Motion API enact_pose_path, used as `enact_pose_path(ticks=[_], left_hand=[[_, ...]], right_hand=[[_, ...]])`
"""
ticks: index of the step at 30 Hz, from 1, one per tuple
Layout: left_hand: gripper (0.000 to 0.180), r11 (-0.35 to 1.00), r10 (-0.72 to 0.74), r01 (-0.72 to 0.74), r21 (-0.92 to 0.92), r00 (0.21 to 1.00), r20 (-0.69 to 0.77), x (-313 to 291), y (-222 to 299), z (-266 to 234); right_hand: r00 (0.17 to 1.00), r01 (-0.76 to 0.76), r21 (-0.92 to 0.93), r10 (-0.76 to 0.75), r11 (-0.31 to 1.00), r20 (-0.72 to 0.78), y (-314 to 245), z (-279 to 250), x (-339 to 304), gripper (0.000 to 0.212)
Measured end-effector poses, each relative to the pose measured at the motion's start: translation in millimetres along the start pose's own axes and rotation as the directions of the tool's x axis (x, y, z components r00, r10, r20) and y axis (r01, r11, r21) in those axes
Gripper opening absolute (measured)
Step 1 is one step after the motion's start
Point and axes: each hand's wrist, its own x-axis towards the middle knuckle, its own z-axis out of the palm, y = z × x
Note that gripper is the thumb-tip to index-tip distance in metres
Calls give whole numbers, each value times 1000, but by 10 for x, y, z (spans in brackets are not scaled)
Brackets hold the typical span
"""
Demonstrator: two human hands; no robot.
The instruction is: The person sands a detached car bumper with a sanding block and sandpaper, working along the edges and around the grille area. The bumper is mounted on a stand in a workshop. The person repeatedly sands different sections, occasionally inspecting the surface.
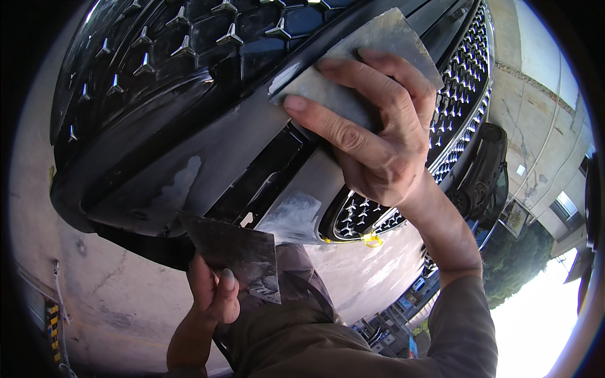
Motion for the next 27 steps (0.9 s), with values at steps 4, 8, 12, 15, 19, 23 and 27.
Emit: enact_pose_path(ticks=[4,8,12,15,19,23,27], left_hand=[[55,998,-49,48,-31,998,-34,-27,-20,35],[55,996,-48,44,-73,997,-55,-7,-28,71],[55,991,-51,42,-126,996,-66,22,8,85],[56,996,-41,37,-82,998,-55,27,36,82],[57,990,-95,82,-118,990,-103,15,46,106],[56,986,-89,74,-147,992,-95,21,58,94],[55,994,-51,44,-100,996,-77,7,56,57]], right_hand=[[1000,8,-27,-9,1000,-13,6,33,0,64],[999,-6,-26,7,1000,39,-29,30,-17,64],[999,-14,-2,14,1000,39,-47,12,-25,64],[1000,-20,-18,19,1000,-19,-30,22,-15,64],[1000,-12,-34,12,999,14,-8,35,-7,64],[996,-35,-17,36,999,80,-26,-6,-18,65],[996,-47,17,45,999,76,-35,-35,-15,64]])
